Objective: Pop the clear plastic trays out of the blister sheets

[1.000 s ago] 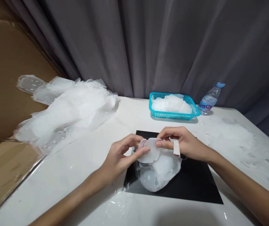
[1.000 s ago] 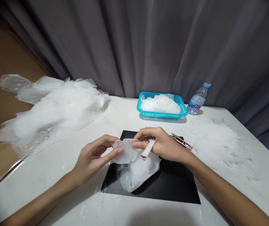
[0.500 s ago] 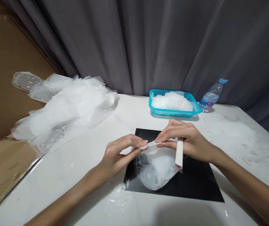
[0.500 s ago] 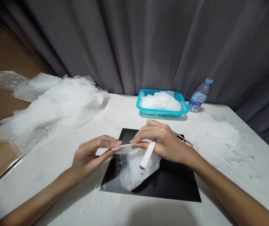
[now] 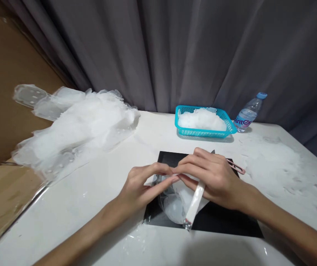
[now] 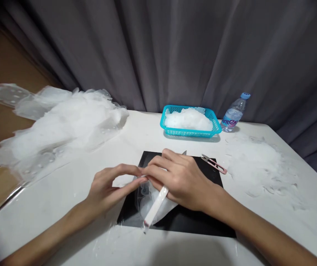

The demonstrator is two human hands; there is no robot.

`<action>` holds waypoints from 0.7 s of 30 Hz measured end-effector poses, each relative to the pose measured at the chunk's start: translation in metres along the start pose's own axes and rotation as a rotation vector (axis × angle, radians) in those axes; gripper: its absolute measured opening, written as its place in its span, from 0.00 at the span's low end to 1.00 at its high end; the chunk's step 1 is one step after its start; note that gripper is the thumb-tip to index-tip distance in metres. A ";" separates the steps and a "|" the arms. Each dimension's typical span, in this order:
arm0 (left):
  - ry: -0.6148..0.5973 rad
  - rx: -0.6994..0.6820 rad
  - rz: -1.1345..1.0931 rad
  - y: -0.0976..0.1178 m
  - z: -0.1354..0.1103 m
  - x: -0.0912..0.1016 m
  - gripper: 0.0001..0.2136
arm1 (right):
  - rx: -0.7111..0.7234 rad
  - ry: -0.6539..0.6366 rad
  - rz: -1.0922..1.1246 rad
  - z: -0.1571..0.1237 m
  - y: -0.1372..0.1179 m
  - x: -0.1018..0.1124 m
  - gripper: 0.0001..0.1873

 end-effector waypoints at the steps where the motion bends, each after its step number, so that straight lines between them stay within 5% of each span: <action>1: 0.012 -0.016 0.014 0.000 0.000 0.000 0.07 | -0.007 0.014 -0.022 0.000 0.000 -0.001 0.07; 5: 0.027 -0.061 0.042 -0.002 0.000 0.004 0.06 | -0.082 0.006 0.010 0.000 0.009 0.003 0.07; 21: -0.066 -0.220 0.077 -0.004 0.000 0.004 0.15 | 0.040 -0.002 -0.115 0.000 0.004 0.013 0.10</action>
Point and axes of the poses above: each hand's wrist, its own z-axis towards the middle knuckle, its own x-axis out of the back of the hand, y = z × x, the point moved 2 cm from there along z, towards the middle knuckle, and after that the axes turned 1 degree about -x, right-handed, at the moved point
